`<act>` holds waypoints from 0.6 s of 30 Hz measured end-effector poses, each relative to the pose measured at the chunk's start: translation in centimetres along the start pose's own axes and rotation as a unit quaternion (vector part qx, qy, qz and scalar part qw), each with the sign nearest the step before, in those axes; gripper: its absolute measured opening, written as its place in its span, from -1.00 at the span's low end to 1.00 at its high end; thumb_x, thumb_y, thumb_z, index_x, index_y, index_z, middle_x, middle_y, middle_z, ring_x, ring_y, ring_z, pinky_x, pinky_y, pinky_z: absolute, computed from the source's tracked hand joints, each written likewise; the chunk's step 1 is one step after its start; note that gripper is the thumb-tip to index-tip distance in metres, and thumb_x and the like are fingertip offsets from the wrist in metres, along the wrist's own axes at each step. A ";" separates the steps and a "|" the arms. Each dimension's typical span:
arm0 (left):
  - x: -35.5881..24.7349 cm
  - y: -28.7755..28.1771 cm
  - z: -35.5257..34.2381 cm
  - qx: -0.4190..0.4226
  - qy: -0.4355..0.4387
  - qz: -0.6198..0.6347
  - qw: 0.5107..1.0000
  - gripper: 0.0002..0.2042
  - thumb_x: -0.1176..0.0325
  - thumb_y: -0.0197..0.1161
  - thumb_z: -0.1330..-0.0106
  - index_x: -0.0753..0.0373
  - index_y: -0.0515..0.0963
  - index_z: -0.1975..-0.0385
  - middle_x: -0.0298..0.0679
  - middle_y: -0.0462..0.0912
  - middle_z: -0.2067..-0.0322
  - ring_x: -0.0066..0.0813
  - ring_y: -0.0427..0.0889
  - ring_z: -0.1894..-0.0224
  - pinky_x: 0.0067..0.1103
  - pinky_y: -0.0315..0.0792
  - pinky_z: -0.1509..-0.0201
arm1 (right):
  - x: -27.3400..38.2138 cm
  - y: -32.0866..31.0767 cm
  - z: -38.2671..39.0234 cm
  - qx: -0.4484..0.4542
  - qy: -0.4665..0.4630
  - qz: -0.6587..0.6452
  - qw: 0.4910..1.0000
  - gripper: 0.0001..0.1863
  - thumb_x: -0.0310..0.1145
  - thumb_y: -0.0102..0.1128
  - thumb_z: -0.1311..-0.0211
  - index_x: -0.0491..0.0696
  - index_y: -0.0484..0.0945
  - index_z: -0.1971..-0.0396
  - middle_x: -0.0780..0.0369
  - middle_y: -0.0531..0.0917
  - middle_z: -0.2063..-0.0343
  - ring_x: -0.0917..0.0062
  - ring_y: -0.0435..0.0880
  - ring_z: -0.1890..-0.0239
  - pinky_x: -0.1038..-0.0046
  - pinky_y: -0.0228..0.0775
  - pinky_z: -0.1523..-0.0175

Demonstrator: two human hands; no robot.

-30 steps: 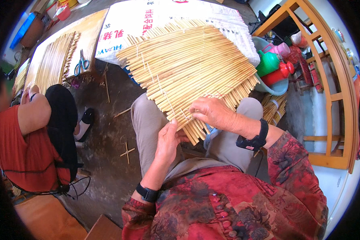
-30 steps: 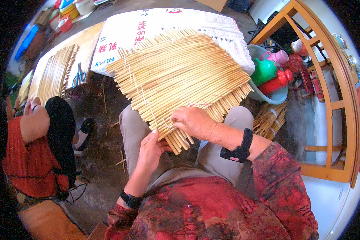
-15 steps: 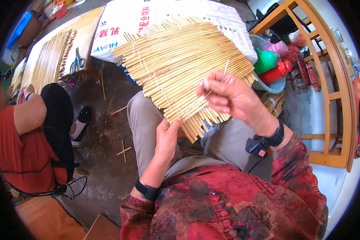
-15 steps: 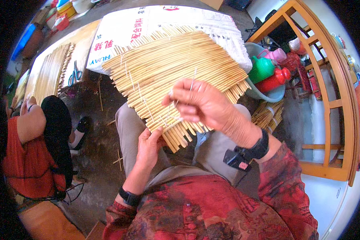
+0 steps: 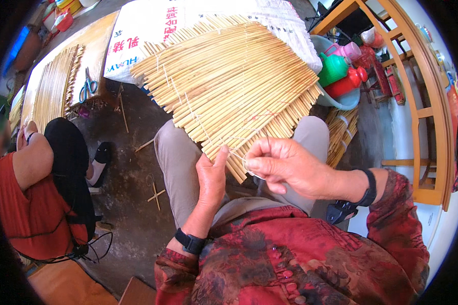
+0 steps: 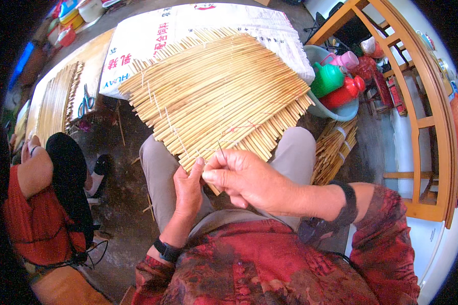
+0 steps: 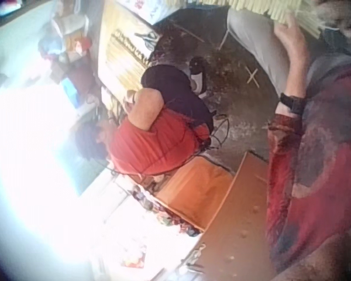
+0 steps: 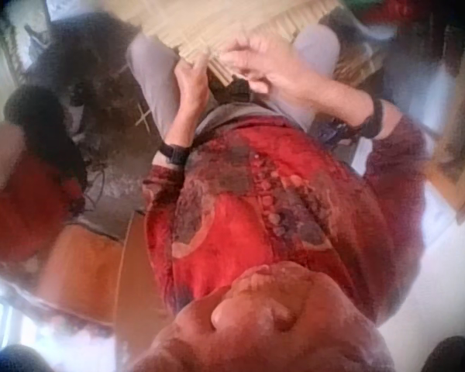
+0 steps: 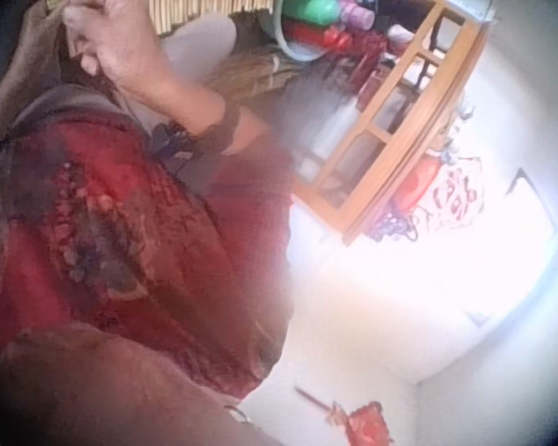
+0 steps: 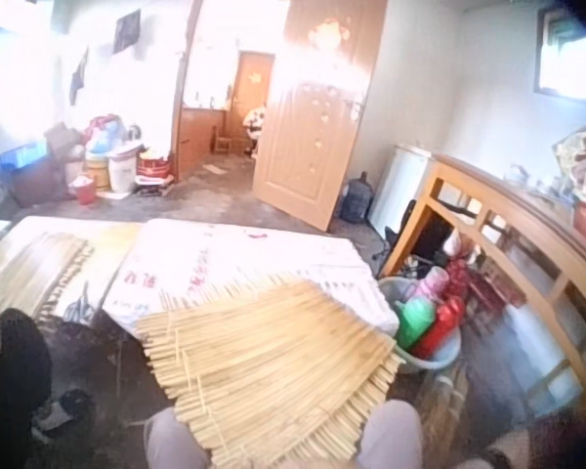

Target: The person weaves together bamboo sticks using a long needle and thread. They insert the needle through the sticks and pull the thread tight, repeating this action across multiple rows to form a large mat.

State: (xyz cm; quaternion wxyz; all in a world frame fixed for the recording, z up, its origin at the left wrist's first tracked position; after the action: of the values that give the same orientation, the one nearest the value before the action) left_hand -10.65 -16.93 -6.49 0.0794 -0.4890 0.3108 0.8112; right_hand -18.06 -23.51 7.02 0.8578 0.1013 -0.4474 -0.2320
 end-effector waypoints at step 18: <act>-0.1 -0.5 2.5 0.093 -0.102 0.083 0.987 -0.67 0.26 -0.09 -0.41 0.37 0.35 0.00 -0.14 0.55 0.16 -0.41 0.58 0.17 -0.50 0.48 0.11 | 10.4 -8.1 -1.8 -0.225 -0.178 0.434 0.854 -0.78 -0.33 -0.04 -0.30 -0.11 0.54 0.21 0.37 0.53 0.60 0.83 0.35 0.72 0.79 0.23 0.63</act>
State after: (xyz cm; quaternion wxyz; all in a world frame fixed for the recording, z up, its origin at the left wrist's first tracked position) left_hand -12.29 -15.08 -5.78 0.0885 -0.3664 0.4147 0.8282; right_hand -13.96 -35.74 10.37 0.7767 -0.3413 -0.5265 0.0554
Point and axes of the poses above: each hand's wrist, its own z-axis away from the middle knuckle, its own y-axis out of the palm, x = y × z, the point moved 9 cm from there along -z, towards the middle knuckle
